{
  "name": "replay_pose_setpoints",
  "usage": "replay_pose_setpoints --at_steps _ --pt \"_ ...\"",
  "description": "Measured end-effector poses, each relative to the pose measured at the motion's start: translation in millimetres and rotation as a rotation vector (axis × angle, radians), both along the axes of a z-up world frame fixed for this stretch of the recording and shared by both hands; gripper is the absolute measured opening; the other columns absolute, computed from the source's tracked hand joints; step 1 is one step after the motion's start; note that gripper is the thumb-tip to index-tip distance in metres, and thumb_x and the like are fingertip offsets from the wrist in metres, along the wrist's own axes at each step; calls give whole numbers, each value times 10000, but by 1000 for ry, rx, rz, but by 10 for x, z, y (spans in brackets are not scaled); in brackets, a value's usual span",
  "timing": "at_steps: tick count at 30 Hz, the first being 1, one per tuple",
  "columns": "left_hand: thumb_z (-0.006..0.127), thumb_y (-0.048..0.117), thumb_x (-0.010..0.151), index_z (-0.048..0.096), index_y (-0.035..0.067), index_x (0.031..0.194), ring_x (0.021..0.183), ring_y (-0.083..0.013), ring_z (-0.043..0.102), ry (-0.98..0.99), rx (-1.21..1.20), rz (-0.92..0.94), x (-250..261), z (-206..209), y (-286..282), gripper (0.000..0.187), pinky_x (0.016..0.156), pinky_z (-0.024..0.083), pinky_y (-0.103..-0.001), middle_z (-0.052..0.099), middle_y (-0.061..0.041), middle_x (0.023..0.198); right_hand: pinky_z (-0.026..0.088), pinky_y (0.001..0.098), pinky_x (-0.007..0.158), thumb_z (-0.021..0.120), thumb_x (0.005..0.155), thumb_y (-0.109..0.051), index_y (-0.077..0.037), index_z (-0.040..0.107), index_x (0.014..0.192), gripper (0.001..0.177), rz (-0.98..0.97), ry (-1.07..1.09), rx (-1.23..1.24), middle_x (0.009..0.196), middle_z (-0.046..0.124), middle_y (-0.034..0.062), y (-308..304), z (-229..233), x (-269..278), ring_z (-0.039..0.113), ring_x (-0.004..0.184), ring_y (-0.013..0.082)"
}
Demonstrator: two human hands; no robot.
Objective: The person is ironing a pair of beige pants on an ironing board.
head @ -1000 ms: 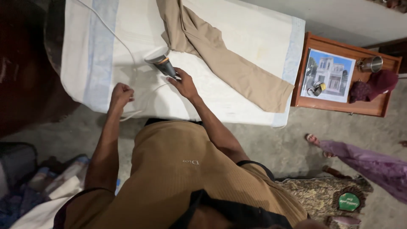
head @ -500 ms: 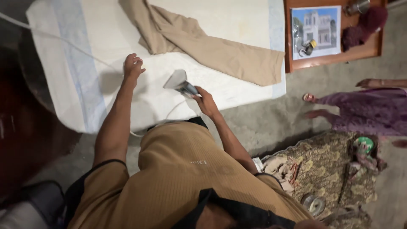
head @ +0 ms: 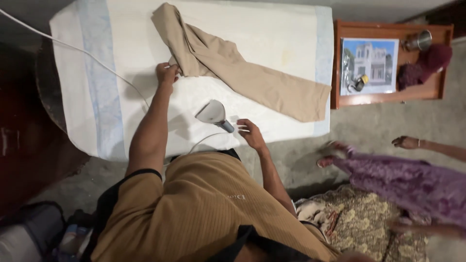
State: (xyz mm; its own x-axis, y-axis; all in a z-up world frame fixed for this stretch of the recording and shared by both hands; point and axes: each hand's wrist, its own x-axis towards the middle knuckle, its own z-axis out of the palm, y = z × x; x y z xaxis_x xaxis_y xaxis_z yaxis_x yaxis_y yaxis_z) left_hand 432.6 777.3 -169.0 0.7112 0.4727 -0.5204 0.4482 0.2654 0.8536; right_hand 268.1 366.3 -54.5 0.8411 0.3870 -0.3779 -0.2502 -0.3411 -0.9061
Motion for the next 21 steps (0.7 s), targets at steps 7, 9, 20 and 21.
replay_pose_setpoints --at_steps 7,9,20,21 --pt "640 382 993 613 59 1097 834 -183 638 -252 -373 38 -435 -60 467 340 714 603 -363 615 -70 971 585 334 856 759 858 12 20 668 1200 354 -243 -97 -194 1098 739 119 -699 -478 509 724 1001 196" --pt "597 330 947 592 112 1183 979 -165 712 -360 -319 140 -626 460 665 321 845 644 -423 676 -19 1078 554 308 755 752 887 -107 -26 623 1190 339 -590 266 -130 989 714 111 -702 -378 743 684 858 161" --pt "563 147 1000 667 45 1025 849 -129 667 -332 14 208 -1576 1504 892 148 871 646 -353 677 -20 957 441 287 510 642 953 -111 -67 542 866 140 -1106 545 710 703 511 41 -1427 -1865 1607 461 518 151" --pt "594 125 1011 647 19 955 787 -122 623 -320 38 211 -1638 1460 952 131 876 674 -360 637 -24 897 378 279 447 661 948 -111 -108 508 785 224 -1109 540 726 615 460 4 -1487 -1965 1682 371 438 124"
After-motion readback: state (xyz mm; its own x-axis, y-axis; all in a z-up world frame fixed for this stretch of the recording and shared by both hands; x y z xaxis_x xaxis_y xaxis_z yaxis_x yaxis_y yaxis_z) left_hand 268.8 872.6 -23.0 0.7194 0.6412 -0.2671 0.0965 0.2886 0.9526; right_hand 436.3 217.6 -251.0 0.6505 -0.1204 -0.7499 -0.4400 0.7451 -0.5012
